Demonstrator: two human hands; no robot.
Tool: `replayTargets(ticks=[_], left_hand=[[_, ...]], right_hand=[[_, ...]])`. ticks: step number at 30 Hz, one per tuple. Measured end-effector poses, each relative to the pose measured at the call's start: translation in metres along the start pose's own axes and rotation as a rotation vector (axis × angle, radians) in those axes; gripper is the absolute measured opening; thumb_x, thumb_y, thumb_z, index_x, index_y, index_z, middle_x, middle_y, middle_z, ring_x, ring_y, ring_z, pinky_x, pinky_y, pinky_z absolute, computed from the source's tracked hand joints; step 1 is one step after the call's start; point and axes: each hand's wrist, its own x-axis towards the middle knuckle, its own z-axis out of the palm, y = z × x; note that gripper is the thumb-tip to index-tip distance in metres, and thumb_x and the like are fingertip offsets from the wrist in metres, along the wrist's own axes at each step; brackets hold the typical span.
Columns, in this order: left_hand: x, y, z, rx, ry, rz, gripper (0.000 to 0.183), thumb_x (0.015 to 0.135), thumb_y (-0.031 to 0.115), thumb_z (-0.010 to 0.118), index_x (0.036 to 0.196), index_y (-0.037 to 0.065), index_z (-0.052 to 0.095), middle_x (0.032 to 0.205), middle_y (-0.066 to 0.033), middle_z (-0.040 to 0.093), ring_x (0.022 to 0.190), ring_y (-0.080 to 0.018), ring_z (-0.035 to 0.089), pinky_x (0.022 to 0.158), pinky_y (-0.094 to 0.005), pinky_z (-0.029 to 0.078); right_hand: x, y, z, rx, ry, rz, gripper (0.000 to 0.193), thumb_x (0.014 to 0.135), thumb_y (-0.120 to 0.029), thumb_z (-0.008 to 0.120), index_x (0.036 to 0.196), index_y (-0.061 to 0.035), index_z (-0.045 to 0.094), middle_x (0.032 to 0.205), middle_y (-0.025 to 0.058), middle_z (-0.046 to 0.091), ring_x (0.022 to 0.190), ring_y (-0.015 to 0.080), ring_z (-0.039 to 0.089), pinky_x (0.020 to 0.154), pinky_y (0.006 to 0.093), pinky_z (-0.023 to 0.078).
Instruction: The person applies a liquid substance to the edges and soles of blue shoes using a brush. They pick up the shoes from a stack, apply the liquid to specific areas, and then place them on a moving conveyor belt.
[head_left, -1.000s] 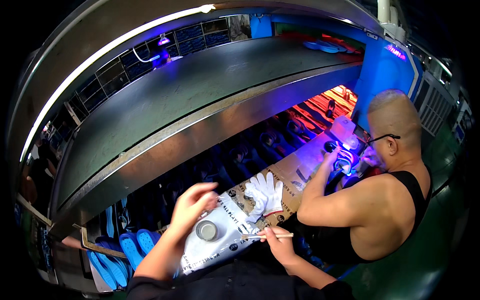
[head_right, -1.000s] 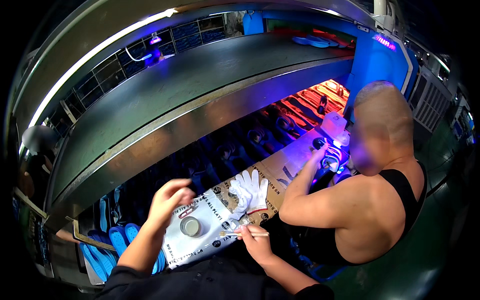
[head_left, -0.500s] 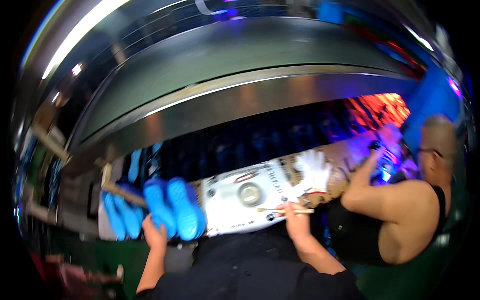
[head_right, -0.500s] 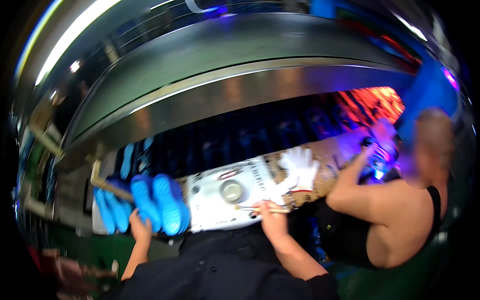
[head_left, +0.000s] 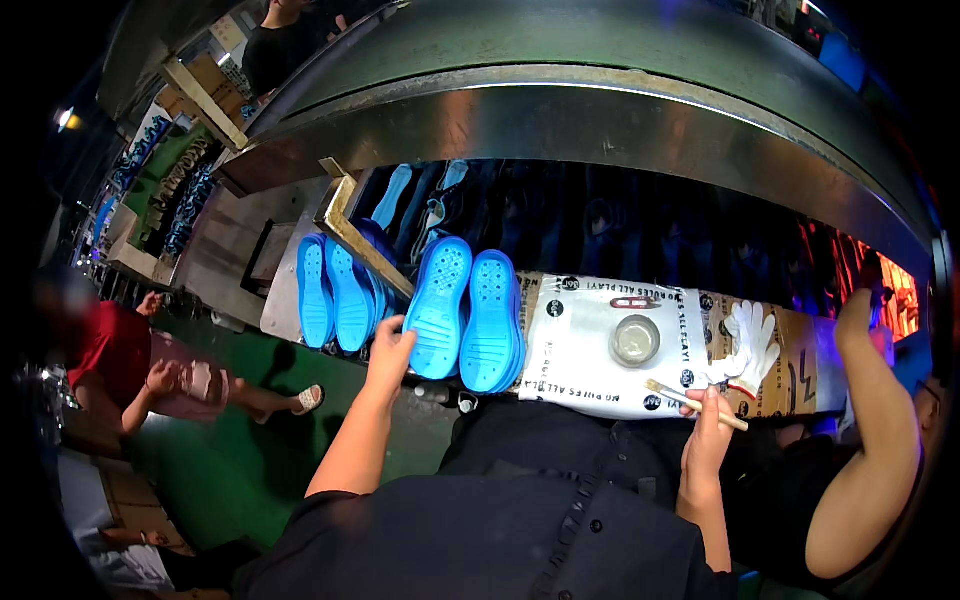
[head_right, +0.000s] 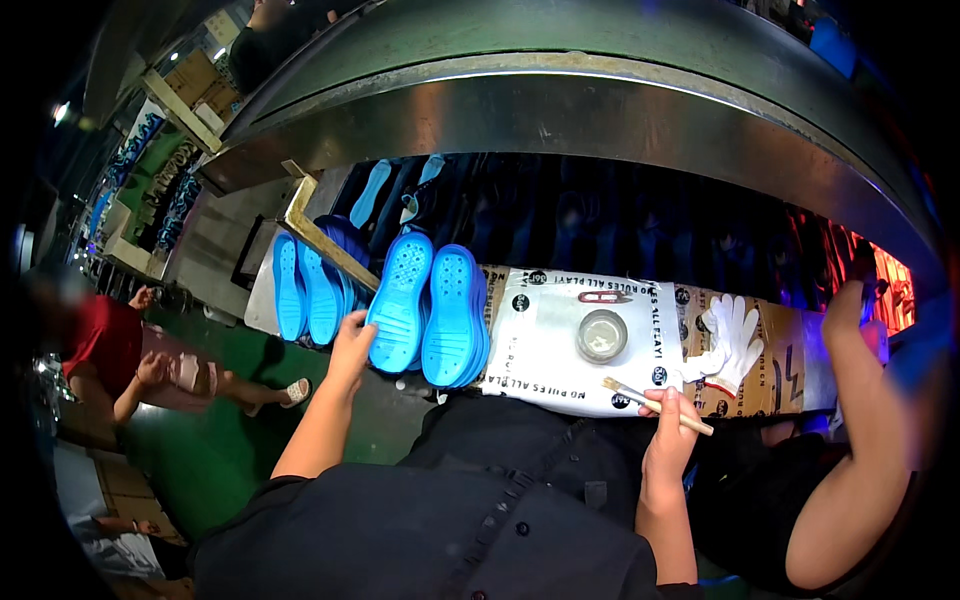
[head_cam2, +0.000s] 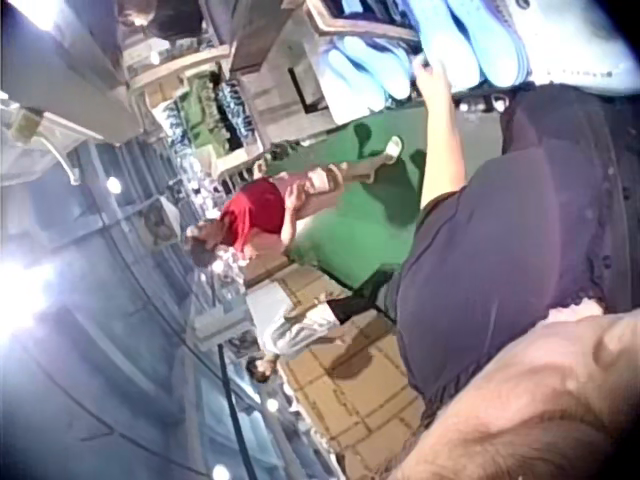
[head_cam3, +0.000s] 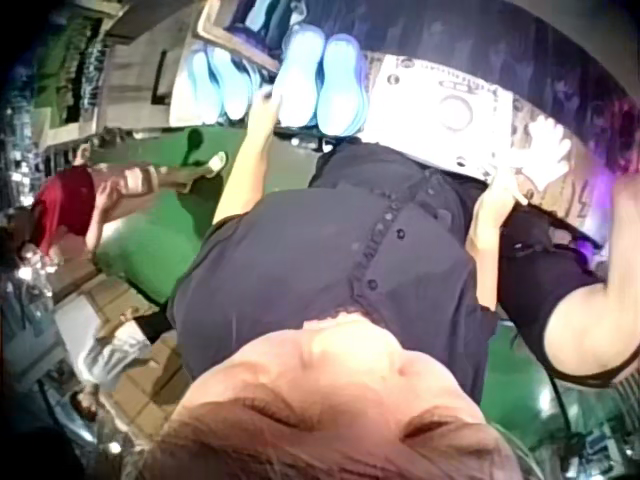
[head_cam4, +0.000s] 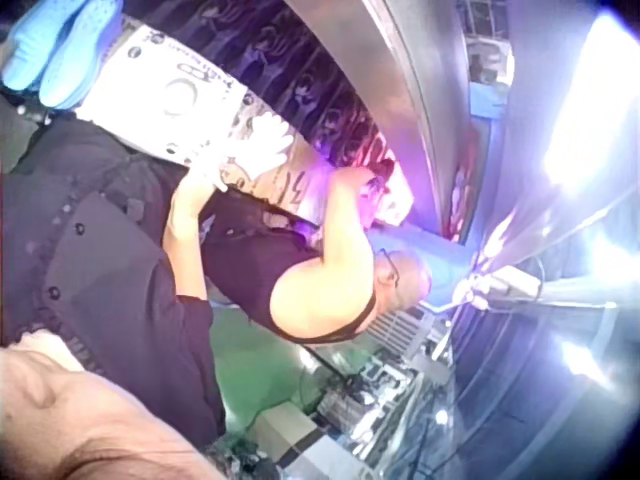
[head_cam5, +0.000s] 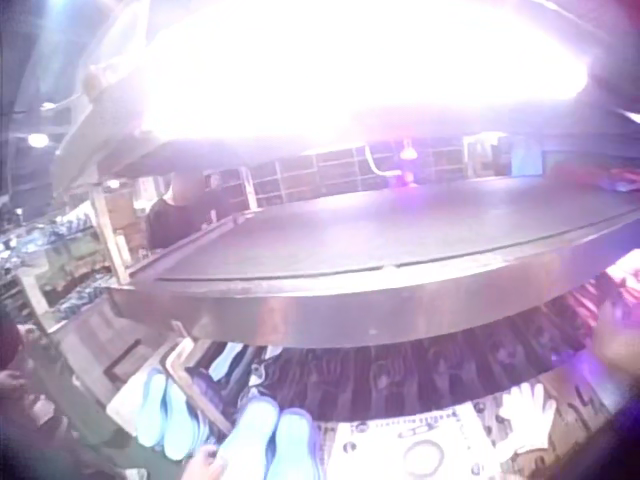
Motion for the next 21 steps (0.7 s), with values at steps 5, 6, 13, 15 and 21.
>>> replayTargets(ticks=[5, 6, 13, 15, 21], left_hand=[[-0.02, 0.03, 0.009, -0.46, -0.506, -0.469, 0.04, 0.081, 0.019, 0.062, 0.114, 0.005, 0.045, 0.088, -0.0037, 0.059, 0.073, -0.0133, 0.059, 0.052, -0.023, 0.044], [-0.035, 0.044, 0.023, -0.483, -0.466, -0.361, 0.041, 0.082, 0.019, 0.062, 0.116, 0.006, 0.043, 0.093, -0.0044, 0.058, 0.075, -0.014, 0.059, 0.053, -0.0242, 0.045], [-0.079, 0.073, 0.098, -0.254, -0.53, 0.053, 0.048, 0.081, 0.009, 0.06, 0.122, 0.0, 0.038, 0.103, -0.0106, 0.056, 0.086, -0.0154, 0.057, 0.073, -0.0304, 0.049], [-0.085, 0.083, 0.115, -0.211, -0.53, 0.154, 0.047, 0.081, 0.008, 0.06, 0.122, -0.002, 0.038, 0.104, -0.011, 0.056, 0.088, -0.0153, 0.057, 0.078, -0.0306, 0.048], [-0.097, 0.103, 0.137, -0.16, -0.559, 0.327, 0.044, 0.077, 0.003, 0.061, 0.115, -0.006, 0.042, 0.097, -0.0119, 0.059, 0.087, -0.0146, 0.057, 0.079, -0.0281, 0.047]], right_hand=[[0.0, -0.006, -0.001, -0.032, 0.003, -0.015, 0.03, 0.095, -0.019, 0.047, 0.081, 0.0028, 0.062, 0.074, 0.0084, 0.06, 0.064, 0.0134, 0.055, 0.065, 0.0259, 0.044], [0.0, -0.007, 0.0, -0.011, -0.017, 0.005, 0.03, 0.095, -0.019, 0.047, 0.081, 0.0031, 0.062, 0.074, 0.0086, 0.06, 0.064, 0.0136, 0.055, 0.065, 0.0258, 0.044], [-0.004, -0.052, 0.023, -0.027, -0.229, -0.218, 0.031, 0.093, -0.018, 0.048, 0.077, 0.0029, 0.064, 0.071, 0.0099, 0.062, 0.065, 0.0146, 0.057, 0.07, 0.0281, 0.044], [-0.001, -0.064, 0.028, -0.212, -0.316, -0.554, 0.024, 0.089, -0.014, 0.051, 0.074, -0.0018, 0.066, 0.063, 0.0053, 0.062, 0.061, 0.0174, 0.057, 0.077, 0.0347, 0.042], [-0.01, -0.069, 0.03, -0.372, -0.382, -0.707, 0.016, 0.082, -0.01, 0.057, 0.069, -0.0038, 0.065, 0.062, 0.0057, 0.061, 0.06, 0.02, 0.054, 0.069, 0.0322, 0.039]])
